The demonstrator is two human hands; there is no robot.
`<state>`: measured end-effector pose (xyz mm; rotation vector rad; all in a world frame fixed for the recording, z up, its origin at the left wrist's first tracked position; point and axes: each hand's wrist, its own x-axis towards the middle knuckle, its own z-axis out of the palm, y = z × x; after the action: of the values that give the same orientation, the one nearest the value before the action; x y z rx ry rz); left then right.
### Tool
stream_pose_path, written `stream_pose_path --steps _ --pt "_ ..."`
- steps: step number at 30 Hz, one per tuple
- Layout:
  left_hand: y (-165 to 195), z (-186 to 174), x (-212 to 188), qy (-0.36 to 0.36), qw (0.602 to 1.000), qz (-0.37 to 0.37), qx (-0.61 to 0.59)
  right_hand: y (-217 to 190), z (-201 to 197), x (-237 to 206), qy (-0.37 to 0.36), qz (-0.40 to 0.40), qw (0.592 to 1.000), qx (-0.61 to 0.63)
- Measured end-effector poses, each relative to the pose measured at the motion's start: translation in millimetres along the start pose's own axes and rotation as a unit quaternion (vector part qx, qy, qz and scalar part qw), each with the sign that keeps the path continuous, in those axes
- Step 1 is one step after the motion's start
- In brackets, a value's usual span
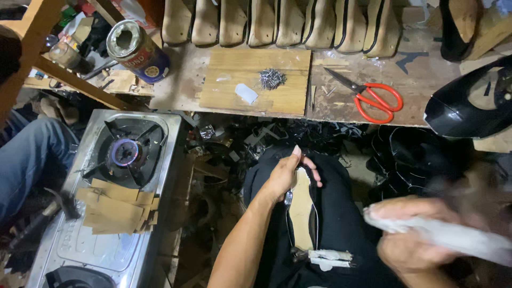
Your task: The person inserts a wooden shoe last into a black shoe upper and then uses a staple gun to attach the upper to the last. The person repeatedly staples around the perimeter of the shoe while holding it on their lap.
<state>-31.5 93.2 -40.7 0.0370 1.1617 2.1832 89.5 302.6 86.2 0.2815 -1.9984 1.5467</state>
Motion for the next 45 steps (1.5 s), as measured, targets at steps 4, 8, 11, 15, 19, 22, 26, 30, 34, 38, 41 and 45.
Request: stream_pose_path --steps 4,8,11,15,19,22,26,30,34,38,41,45 --pt "-1.3 2.2 2.5 -0.008 0.982 0.078 0.173 -0.8 10.2 -27.9 -0.319 0.375 0.822 -0.285" --pt "-2.5 10.5 -0.3 0.015 0.994 0.001 0.109 -16.4 -10.8 -32.3 -0.105 0.24 0.963 -0.062" --pt "-1.3 12.7 -3.4 0.011 1.0 -0.017 0.016 -9.8 -3.4 -36.7 -0.04 0.059 0.997 -0.037" --pt "2.0 10.5 -4.7 0.017 0.995 0.026 0.096 3.0 4.0 -39.2 -0.308 0.4 0.805 -0.311" --pt "1.0 9.3 -6.1 -0.017 1.0 0.003 -0.008 -6.7 -3.3 -34.0 -0.081 0.263 0.961 -0.027" --pt "-1.3 10.3 -8.2 0.006 1.0 -0.004 0.01 -12.1 2.4 -23.0 -0.057 -0.014 0.997 -0.044" --pt "-3.7 11.6 -9.3 -0.002 0.991 0.064 0.12 -0.7 8.8 -0.9 -0.281 0.143 0.9 -0.299" --pt "-5.0 11.0 -6.6 -0.012 0.999 0.022 0.022 -8.8 -1.1 -0.6 -0.128 0.237 0.96 -0.079" --pt "-4.9 10.0 -5.5 -0.005 1.0 0.006 -0.005 -7.6 11.5 8.5 -0.116 0.171 0.978 0.037" --pt "-7.9 13.4 -7.9 -0.015 0.998 0.044 0.04 5.5 4.5 24.1 -0.35 0.221 0.87 -0.268" --pt "-9.4 14.7 -7.7 -0.015 0.999 0.034 0.016 10.1 -13.0 12.5 -0.22 0.175 0.949 -0.145" --pt "-9.6 9.2 -8.0 -0.019 0.999 0.006 -0.044 30.3 -4.9 9.3 -0.231 -0.259 0.866 -0.359"
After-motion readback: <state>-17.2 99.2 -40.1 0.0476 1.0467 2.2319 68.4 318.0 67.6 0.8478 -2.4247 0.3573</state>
